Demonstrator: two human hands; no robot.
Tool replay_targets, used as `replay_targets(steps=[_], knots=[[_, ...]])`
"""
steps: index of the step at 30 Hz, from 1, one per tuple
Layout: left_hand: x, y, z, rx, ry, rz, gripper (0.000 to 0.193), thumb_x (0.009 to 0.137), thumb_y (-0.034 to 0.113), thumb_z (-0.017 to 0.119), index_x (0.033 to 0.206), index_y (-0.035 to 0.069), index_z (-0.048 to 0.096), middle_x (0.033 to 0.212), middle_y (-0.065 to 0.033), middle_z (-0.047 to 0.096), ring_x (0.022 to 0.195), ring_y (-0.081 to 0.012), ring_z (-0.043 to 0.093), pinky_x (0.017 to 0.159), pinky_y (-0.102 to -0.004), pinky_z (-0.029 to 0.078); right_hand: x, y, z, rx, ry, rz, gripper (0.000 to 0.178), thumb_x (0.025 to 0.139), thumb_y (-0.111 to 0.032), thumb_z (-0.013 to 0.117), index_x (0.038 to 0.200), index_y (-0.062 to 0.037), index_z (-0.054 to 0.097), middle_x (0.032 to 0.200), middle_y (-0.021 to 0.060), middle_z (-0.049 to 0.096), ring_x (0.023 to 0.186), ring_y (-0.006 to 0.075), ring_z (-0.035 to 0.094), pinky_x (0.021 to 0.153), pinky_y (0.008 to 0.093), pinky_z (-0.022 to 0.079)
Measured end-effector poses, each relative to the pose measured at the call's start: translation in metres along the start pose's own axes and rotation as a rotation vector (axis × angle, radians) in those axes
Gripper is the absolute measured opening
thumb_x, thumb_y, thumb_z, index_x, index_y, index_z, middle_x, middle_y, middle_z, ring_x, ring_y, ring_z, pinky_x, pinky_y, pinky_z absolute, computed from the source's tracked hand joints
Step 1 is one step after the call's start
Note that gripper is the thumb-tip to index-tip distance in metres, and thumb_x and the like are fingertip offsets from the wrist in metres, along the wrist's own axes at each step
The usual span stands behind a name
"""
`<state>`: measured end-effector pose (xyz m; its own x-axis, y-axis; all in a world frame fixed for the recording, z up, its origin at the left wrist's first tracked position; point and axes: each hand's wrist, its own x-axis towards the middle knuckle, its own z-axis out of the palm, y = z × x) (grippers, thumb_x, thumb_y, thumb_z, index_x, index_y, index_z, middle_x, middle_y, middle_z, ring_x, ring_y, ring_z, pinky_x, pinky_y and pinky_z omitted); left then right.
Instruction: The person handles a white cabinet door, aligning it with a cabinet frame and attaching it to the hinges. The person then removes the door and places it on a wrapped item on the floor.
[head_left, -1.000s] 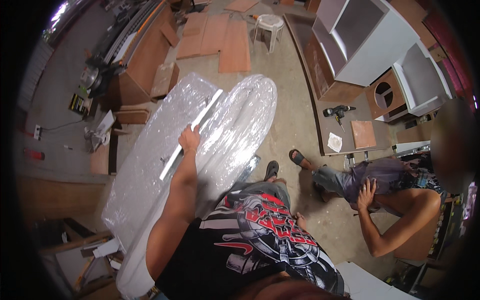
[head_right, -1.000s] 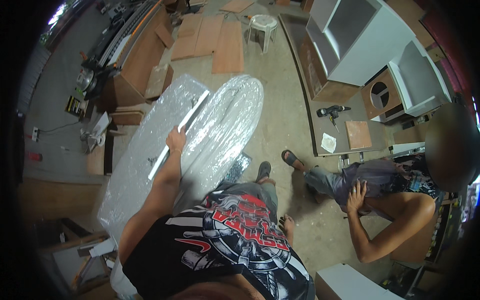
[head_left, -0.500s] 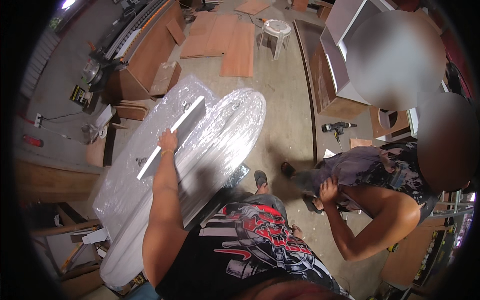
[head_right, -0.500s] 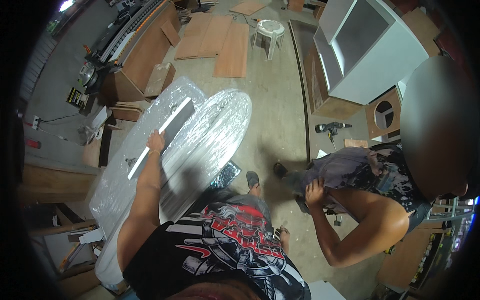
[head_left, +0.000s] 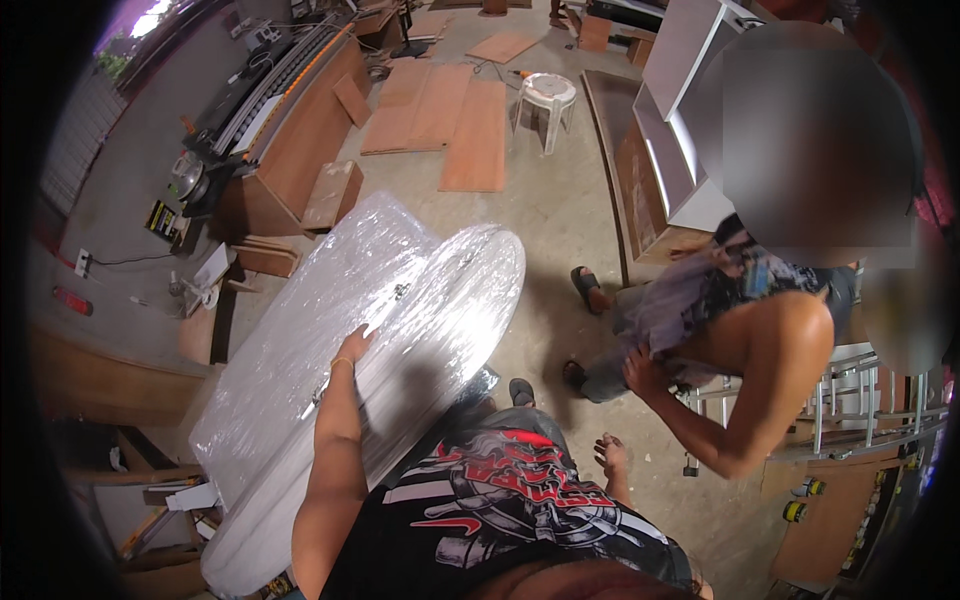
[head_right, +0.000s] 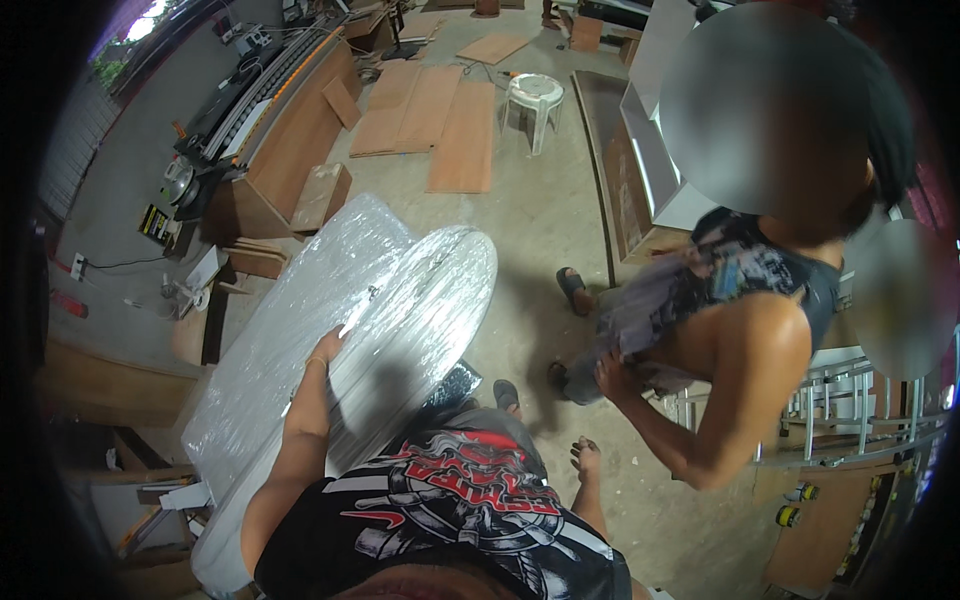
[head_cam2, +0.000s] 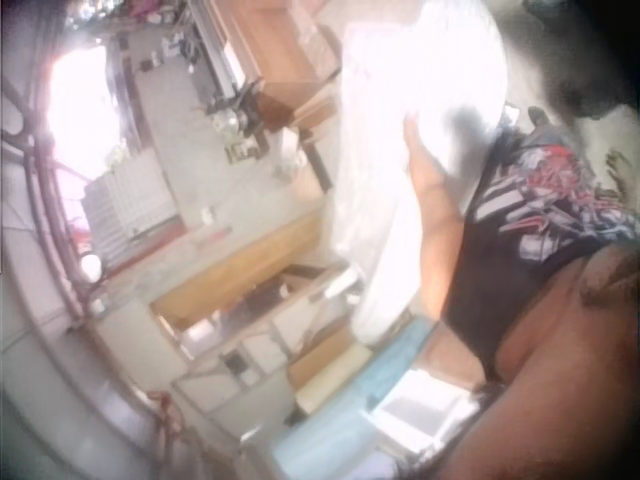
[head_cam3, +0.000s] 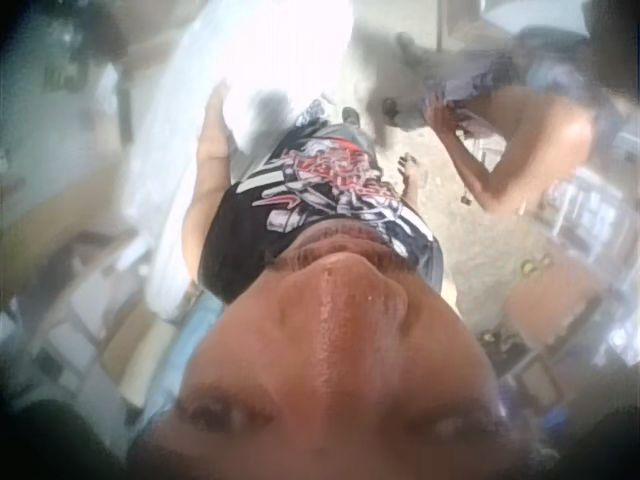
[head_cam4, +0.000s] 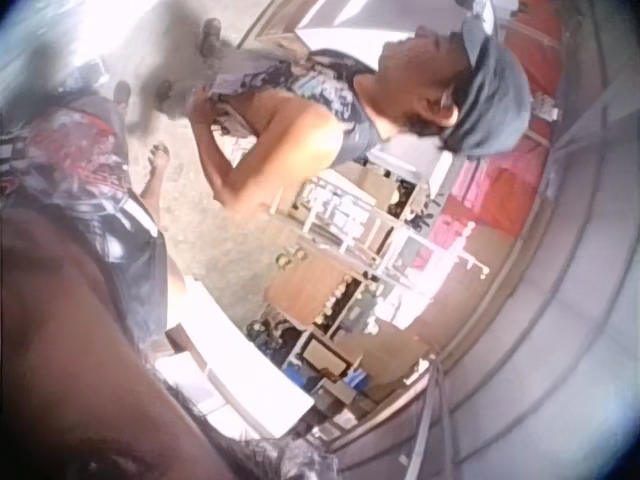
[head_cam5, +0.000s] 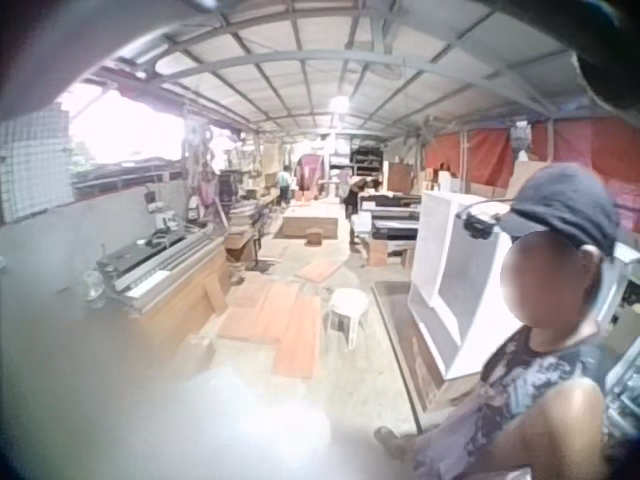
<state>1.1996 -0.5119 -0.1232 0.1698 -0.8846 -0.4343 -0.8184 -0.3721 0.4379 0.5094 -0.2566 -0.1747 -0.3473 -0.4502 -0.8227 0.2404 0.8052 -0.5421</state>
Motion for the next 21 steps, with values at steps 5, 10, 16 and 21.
replay_targets(steps=[5, 10, 16, 21], knots=[[-0.019, 0.021, 0.008, 0.041, 0.179, -0.067, 0.058, 0.097, 0.05, 0.054, 0.136, 0.007, 0.056, 0.125, -0.0261, 0.063, 0.119, -0.0427, 0.059, 0.102, -0.0476, 0.045, 0.009, 0.02, 0.027, -0.072, -0.029, 0.017, 0.038, 0.097, -0.043, 0.059, 0.12, -0.0134, 0.055, 0.118, 0.0096, 0.067, 0.107, 0.0271, 0.064, 0.088, 0.049, 0.05], [-0.044, 0.063, -0.004, 0.124, 0.366, -0.15, 0.05, 0.096, 0.044, 0.057, 0.128, 0.006, 0.061, 0.114, -0.0263, 0.067, 0.11, -0.0425, 0.063, 0.094, -0.0525, 0.047, 0.012, 0.042, 0.048, -0.086, -0.043, 0.041, 0.022, 0.095, -0.023, 0.055, 0.107, -0.006, 0.061, 0.099, 0.0084, 0.067, 0.092, 0.0239, 0.066, 0.078, 0.0403, 0.052], [-0.037, 0.06, -0.006, 0.103, 0.347, -0.213, 0.05, 0.095, 0.045, 0.058, 0.128, 0.007, 0.062, 0.118, -0.0231, 0.067, 0.114, -0.0417, 0.062, 0.097, -0.0514, 0.046, 0.014, 0.01, 0.054, -0.108, -0.103, 0.06, 0.018, 0.089, -0.007, 0.048, 0.097, -0.0021, 0.064, 0.085, 0.0062, 0.063, 0.068, 0.0167, 0.058, 0.062, 0.0287, 0.046], [-0.027, 0.032, 0.005, 0.008, 0.273, -0.121, 0.056, 0.09, 0.05, 0.064, 0.131, 0.013, 0.062, 0.12, -0.0226, 0.067, 0.117, -0.0395, 0.061, 0.1, -0.0456, 0.048, 0.063, -0.026, 0.038, -0.216, -0.135, 0.086, 0.036, 0.097, -0.032, 0.057, 0.12, -0.0043, 0.058, 0.109, 0.0145, 0.069, 0.092, 0.0263, 0.067, 0.079, 0.0423, 0.051]])
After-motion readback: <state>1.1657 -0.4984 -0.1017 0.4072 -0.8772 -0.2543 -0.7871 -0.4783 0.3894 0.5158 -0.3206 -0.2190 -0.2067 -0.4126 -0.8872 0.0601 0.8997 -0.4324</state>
